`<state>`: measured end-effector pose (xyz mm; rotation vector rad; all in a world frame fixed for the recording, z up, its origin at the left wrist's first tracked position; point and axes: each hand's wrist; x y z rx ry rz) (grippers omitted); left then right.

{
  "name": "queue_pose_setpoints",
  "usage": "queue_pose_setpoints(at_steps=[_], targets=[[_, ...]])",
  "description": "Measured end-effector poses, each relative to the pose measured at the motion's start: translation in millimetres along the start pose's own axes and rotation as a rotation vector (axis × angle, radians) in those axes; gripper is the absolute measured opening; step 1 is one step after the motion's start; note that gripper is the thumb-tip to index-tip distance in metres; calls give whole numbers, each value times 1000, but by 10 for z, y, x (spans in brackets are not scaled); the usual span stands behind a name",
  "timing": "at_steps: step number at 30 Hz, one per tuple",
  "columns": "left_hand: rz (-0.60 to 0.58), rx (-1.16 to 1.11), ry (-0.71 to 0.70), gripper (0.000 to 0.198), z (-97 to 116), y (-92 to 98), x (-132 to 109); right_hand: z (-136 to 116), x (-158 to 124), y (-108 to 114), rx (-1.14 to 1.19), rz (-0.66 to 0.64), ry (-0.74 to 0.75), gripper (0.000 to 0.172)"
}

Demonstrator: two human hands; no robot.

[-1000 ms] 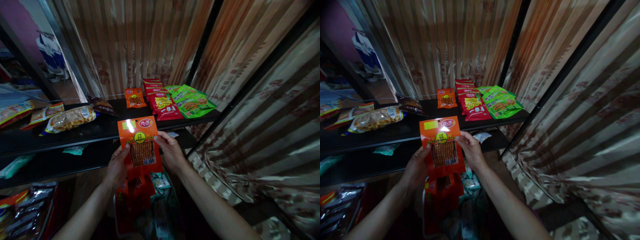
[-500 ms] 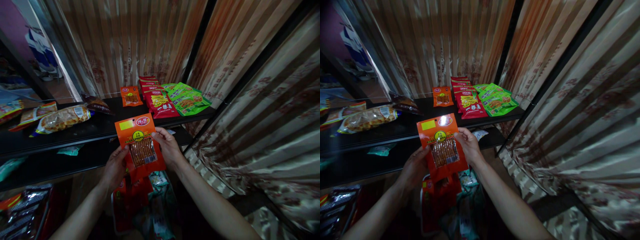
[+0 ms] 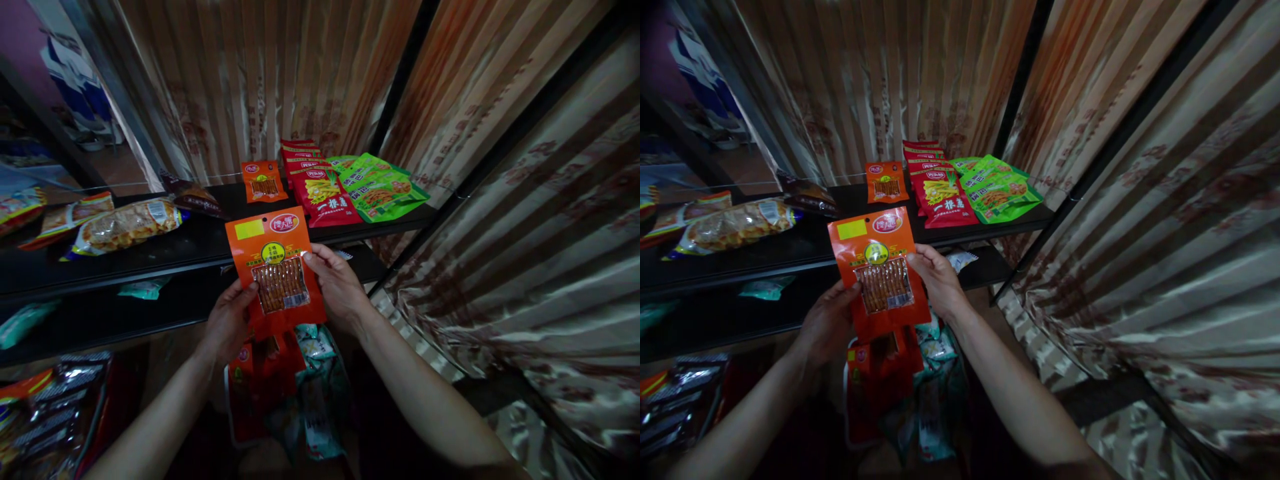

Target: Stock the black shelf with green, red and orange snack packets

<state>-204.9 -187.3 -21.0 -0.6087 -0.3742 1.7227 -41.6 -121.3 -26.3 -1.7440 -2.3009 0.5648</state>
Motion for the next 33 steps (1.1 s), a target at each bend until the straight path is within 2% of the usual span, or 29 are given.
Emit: queue_pose_setpoints(at_steps=[3, 7, 13, 22, 28, 33], targets=[[35, -6, -54, 24, 67, -7, 38, 12, -33, -13, -51, -65, -32, 32], [101, 0, -131, 27, 161, -1, 95, 45, -54, -44, -113, -73, -27, 31], [66, -11, -245, 34, 227, 46, 155, 111, -61, -77, -82, -143, -84, 33], [56, -28, -248, 32, 220, 42, 144, 178, -85, -100, -49, -174, -141, 39], [-9, 2, -176, 31, 256, 40, 114, 167, -82, -100, -36, -141, -124, 35], [-78, 18, -122, 49, 276, 57, 75, 203, -51, -40, -54, -144, -83, 35]])
Point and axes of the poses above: each hand's wrist, its own x-axis towards the middle knuckle, its own y-axis out of the back of the hand, z = x × y, and after that the axes turned 6 degrees about -y, right-handed
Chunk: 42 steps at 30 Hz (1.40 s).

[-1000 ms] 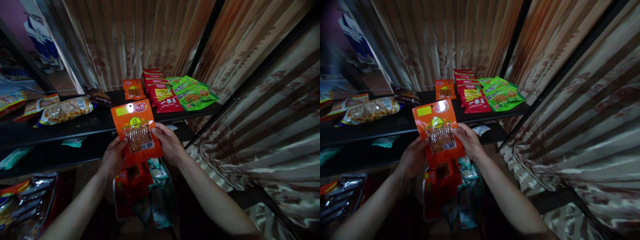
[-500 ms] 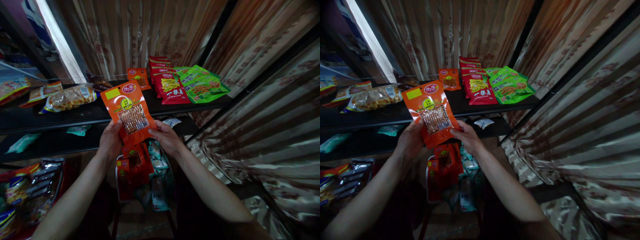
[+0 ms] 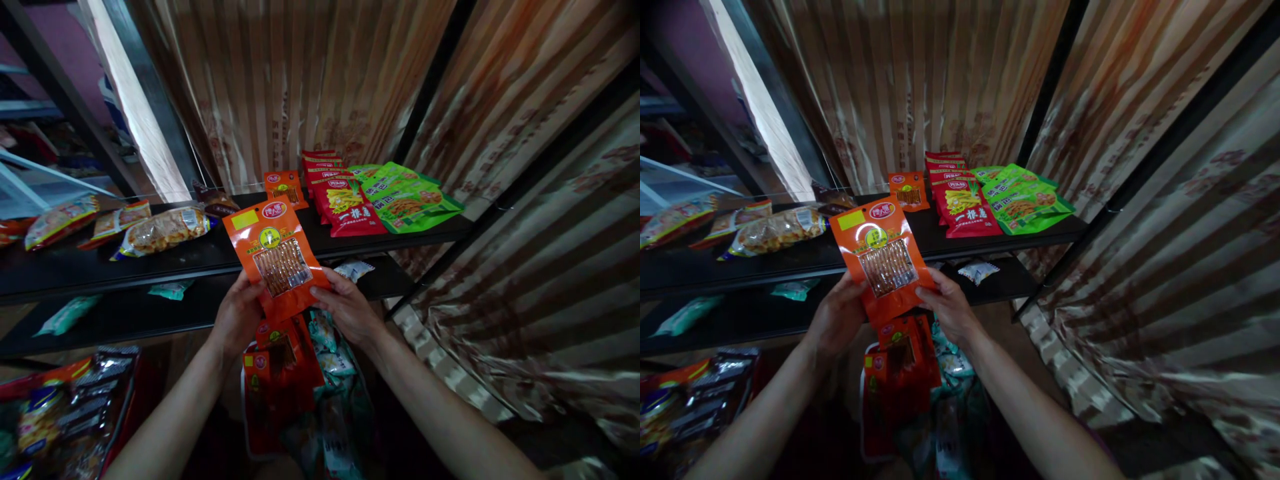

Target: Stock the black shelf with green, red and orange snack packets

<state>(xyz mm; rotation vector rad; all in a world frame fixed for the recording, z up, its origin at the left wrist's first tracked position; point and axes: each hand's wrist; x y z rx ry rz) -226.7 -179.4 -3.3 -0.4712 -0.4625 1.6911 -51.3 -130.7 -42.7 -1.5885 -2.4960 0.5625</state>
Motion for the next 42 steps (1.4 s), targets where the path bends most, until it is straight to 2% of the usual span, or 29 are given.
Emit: queue_pose_setpoints(at_steps=[4, 6, 9, 11, 14, 17, 20, 24, 27, 30, 33, 36, 38, 42], targets=[[-18, 15, 18, 60, -42, 23, -12, 28, 16, 30, -139, -10, 86, 40], [9, 6, -21, 60, -66, 15, -10, 10, 3, 20, -329, 104, 234, 47], [23, -1, -87, 62, -104, -22, -15, -51, -60, -21, -718, 295, 546, 48], [1, 23, -102, 63, -150, -43, -36, -89, -125, -62, -915, 258, 657, 46], [-63, 131, -118, 65, -267, -45, -109, -106, -230, -134, -999, 62, 599, 56], [-156, 241, -115, 69, -392, -22, -207, -87, -319, -206, -919, -74, 473, 77], [-247, 321, -117, 61, -447, -6, -270, -72, -371, -252, -818, -54, 431, 84], [-316, 477, -218, 51, -406, -34, -286, -51, -349, -237, -718, 41, 457, 59], [-352, 510, -245, 49, -361, -68, -272, -35, -271, -169, -592, 114, 421, 46], [-280, 484, -281, 44, -343, -43, -214, -52, -186, -94, -390, 153, 358, 39], [-66, 451, -297, 38, -340, 43, -122, -105, -137, -57, -156, 116, 300, 37], [96, 426, -196, 42, -320, 110, -50, -166, -125, -61, 8, 89, 239, 37], [108, 415, -125, 45, -293, 113, -30, -195, -126, -72, 50, 86, 189, 37], [49, 290, -2, 42, -250, 61, -40, -208, -129, -88, 82, 45, 105, 38]])
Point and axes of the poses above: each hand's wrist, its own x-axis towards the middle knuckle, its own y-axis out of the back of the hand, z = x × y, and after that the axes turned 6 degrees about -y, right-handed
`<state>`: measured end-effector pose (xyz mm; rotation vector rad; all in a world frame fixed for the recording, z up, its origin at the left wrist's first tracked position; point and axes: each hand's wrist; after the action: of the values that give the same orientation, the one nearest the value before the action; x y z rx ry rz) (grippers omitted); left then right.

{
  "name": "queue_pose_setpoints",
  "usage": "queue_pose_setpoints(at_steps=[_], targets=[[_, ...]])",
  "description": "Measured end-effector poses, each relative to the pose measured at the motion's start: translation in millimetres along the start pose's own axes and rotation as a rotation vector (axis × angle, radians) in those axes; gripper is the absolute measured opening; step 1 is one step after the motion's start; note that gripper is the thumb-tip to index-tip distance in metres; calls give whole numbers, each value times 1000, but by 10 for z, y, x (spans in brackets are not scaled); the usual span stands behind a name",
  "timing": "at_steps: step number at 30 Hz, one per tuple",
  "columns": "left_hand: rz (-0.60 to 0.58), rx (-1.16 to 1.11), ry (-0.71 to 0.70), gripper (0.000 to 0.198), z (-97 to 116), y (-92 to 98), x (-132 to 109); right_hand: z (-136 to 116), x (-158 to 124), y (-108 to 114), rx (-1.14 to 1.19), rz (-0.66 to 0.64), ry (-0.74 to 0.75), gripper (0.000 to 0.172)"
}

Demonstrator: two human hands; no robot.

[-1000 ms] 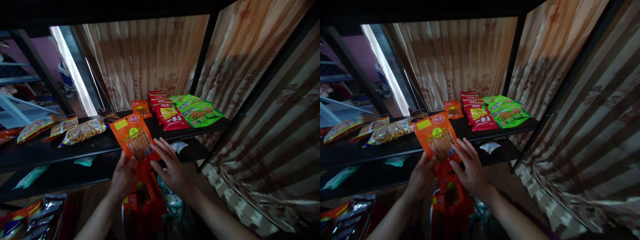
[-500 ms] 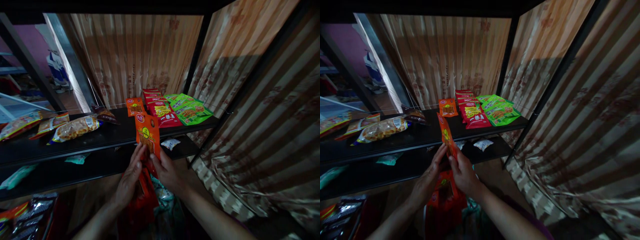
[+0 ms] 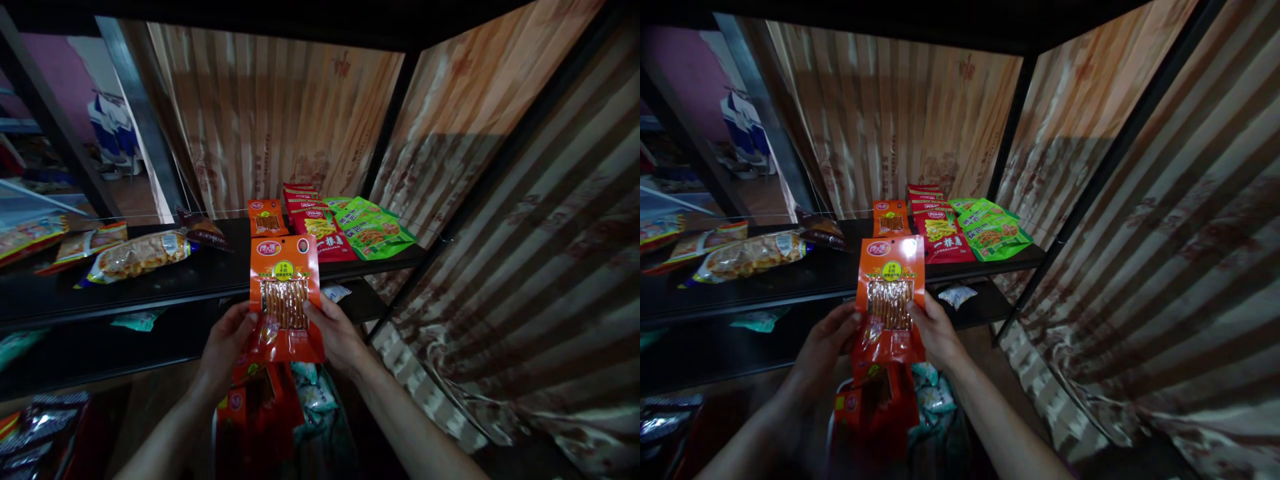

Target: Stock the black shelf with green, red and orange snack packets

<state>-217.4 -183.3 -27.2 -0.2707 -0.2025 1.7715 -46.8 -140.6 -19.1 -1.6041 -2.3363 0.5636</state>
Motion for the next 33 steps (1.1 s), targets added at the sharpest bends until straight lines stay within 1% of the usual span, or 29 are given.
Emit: queue_pose_setpoints(at_steps=[4, 6, 11, 14, 19, 22, 24, 26, 28, 30, 31, 33], targets=[[-119, -202, 173, 39, -8, -27, -37, 28, -1, -9, -14, -53, -63, 39], [-120, -268, 217, 38, -26, -23, -47, 38, -2, -11, -39, -68, -71, 41], [-30, -289, 167, 35, -36, 28, -11, 55, -10, -8, -154, -68, -45, 43], [5, -289, 173, 33, -57, 69, 22, 97, -15, -13, -199, -75, -46, 41], [-9, -266, 181, 35, -120, 115, 36, 184, -19, -22, -210, -60, -24, 43], [-13, -246, 164, 36, -49, 88, 96, 193, 18, -20, -186, 3, -2, 52], [-7, -207, 123, 38, 71, 26, 197, 162, 91, -18, -160, 70, 38, 61], [9, -152, 29, 40, 229, -70, 357, 96, 224, -21, -169, 120, 117, 64], [13, -110, -63, 40, 393, -191, 581, -2, 426, -28, -272, 155, 210, 54], [78, -65, -191, 35, 537, -320, 865, -123, 687, -45, -477, 208, 291, 34], [100, -22, -261, 30, 598, -381, 1027, -188, 830, -59, -576, 248, 322, 29], [145, 101, -393, 25, 690, -479, 1379, -314, 1126, -96, -739, 340, 390, 28]])
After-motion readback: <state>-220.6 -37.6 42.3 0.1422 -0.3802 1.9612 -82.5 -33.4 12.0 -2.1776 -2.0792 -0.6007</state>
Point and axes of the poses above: each hand's wrist, its own x-axis towards the middle knuckle, its own y-axis out of the back of the hand, z = x × y, and after that the axes turned 6 degrees about -y, right-handed
